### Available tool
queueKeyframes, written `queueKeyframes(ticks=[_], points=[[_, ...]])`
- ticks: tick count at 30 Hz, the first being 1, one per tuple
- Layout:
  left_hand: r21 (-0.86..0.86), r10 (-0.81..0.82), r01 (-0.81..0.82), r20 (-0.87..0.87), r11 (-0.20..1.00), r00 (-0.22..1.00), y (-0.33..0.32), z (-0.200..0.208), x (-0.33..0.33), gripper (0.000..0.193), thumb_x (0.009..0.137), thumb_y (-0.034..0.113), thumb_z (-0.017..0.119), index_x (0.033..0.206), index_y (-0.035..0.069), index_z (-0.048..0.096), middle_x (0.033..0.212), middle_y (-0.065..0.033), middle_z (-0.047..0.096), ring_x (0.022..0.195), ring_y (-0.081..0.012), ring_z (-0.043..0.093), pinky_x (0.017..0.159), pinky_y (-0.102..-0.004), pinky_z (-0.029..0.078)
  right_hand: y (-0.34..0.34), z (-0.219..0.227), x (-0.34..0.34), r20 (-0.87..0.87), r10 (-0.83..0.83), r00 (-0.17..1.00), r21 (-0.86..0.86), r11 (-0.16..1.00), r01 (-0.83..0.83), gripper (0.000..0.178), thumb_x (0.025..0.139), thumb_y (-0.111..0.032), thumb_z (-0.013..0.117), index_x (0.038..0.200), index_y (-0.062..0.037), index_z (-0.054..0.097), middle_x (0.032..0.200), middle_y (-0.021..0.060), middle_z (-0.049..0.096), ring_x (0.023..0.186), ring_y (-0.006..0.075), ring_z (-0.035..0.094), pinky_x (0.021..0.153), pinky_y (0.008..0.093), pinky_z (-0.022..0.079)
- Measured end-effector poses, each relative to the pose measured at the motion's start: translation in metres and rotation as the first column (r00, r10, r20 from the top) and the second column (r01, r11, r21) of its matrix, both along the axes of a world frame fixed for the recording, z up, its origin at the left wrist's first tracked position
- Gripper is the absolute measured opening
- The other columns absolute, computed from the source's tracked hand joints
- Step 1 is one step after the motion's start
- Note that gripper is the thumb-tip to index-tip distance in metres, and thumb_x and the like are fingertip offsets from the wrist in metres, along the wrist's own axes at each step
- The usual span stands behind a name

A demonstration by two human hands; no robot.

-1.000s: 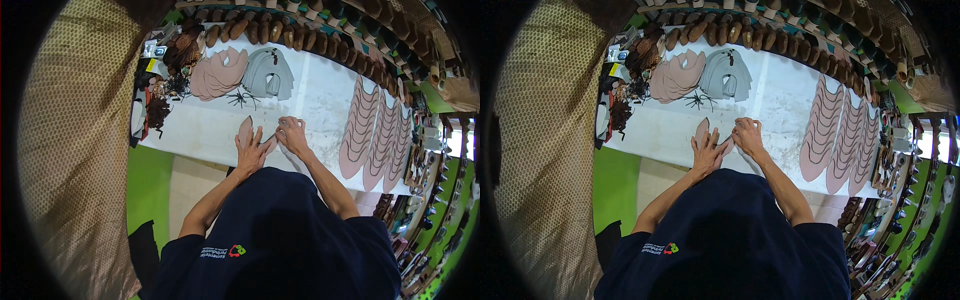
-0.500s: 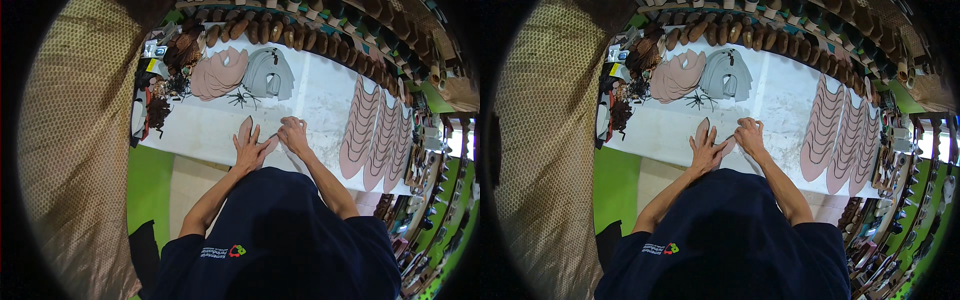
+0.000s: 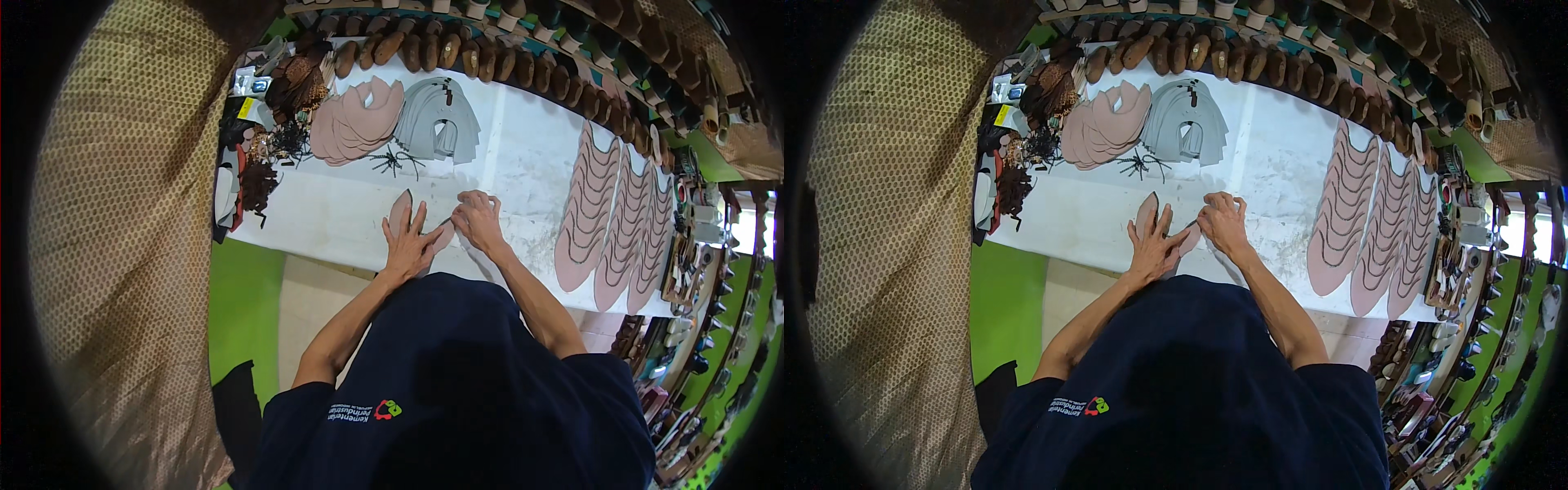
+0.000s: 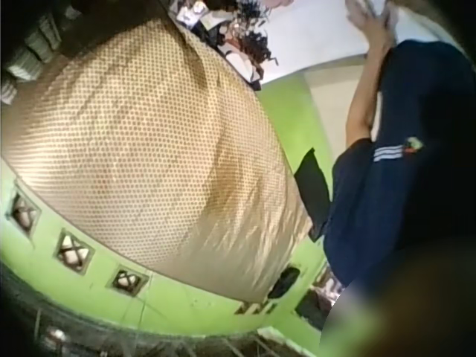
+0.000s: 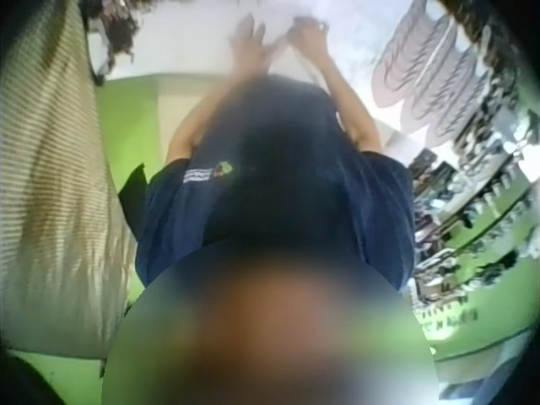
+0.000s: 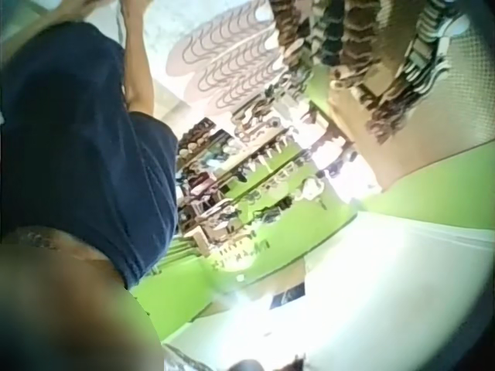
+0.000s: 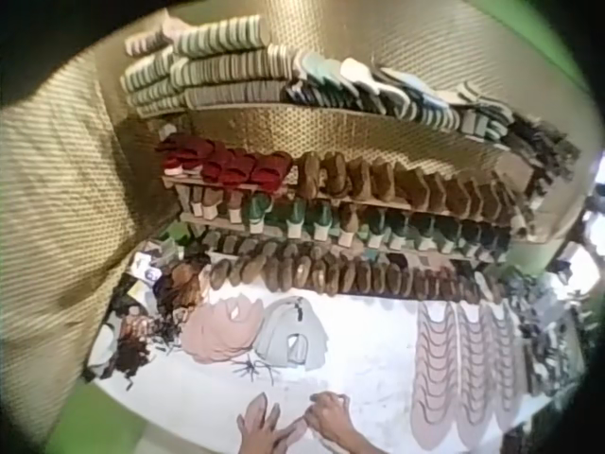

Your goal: Aligning and smoothing out patterned shoe components on a workspace.

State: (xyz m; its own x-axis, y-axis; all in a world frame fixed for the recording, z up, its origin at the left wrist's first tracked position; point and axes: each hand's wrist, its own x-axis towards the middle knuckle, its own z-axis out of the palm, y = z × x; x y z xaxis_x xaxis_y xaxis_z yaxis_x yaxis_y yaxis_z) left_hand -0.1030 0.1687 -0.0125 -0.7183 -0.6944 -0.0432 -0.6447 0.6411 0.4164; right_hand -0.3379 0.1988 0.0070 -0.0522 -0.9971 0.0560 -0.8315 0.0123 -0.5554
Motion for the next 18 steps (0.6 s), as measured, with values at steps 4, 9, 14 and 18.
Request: queueKeyframes(ticks=[4, 9, 14, 18], points=[[0.062, 0.015, -0.016, 0.015, 0.998, 1.000, -0.0012, 0.0036, -0.0003, 0.055, 0.092, 0.028, 0.068, 0.146, 0.038, 0.065, 0.180, -0.0132, 0.012, 0.164, -0.0433, 0.008, 0.109, -0.0894, 0.010, 0.0010, -0.0007, -0.0005, -0.008, -0.007, 1.000, 0.017, 1.000, 0.007, 0.016, 0.090, -0.023, 0.074, 0.094, -0.0078, 0.080, 0.132, 0.0069, 0.065, 0.135, 0.0276, 0.051, 0.115, 0.0557, 0.030], [0.117, 0.061, -0.060, 0.000, 0.991, 0.998, 0.0023, 0.0065, -0.0038, 0.059, 0.087, 0.020, 0.070, 0.143, 0.037, 0.067, 0.181, -0.0114, 0.011, 0.164, -0.0418, 0.007, 0.112, -0.0879, 0.008, 0.0014, -0.0028, 0.0001, -0.011, -0.013, 1.000, 0.036, 0.999, 0.014, 0.017, 0.091, -0.023, 0.073, 0.094, -0.0077, 0.080, 0.132, 0.0067, 0.064, 0.136, 0.0276, 0.050, 0.115, 0.0572, 0.030], [0.079, 0.046, -0.045, -0.013, 0.996, 0.999, 0.0045, 0.0038, -0.0063, 0.060, 0.086, 0.019, 0.070, 0.144, 0.035, 0.066, 0.180, -0.0114, 0.012, 0.164, -0.0423, 0.008, 0.113, -0.0865, 0.009, 0.0010, -0.0034, 0.0006, -0.012, -0.017, 1.000, 0.051, 0.999, 0.018, 0.017, 0.091, -0.023, 0.073, 0.095, -0.0078, 0.080, 0.133, 0.0064, 0.064, 0.137, 0.0277, 0.049, 0.115, 0.0576, 0.030], [0.048, 0.020, -0.019, -0.017, 0.999, 1.000, 0.0036, 0.0064, -0.0082, 0.062, 0.086, 0.019, 0.070, 0.146, 0.035, 0.065, 0.180, -0.0114, 0.013, 0.163, -0.0432, 0.010, 0.114, -0.0859, 0.009, 0.0012, -0.0054, 0.0002, -0.029, -0.020, 0.999, 0.060, 0.998, 0.022, 0.018, 0.091, -0.024, 0.073, 0.096, -0.0083, 0.080, 0.134, 0.0064, 0.064, 0.137, 0.0279, 0.050, 0.115, 0.0575, 0.029]])
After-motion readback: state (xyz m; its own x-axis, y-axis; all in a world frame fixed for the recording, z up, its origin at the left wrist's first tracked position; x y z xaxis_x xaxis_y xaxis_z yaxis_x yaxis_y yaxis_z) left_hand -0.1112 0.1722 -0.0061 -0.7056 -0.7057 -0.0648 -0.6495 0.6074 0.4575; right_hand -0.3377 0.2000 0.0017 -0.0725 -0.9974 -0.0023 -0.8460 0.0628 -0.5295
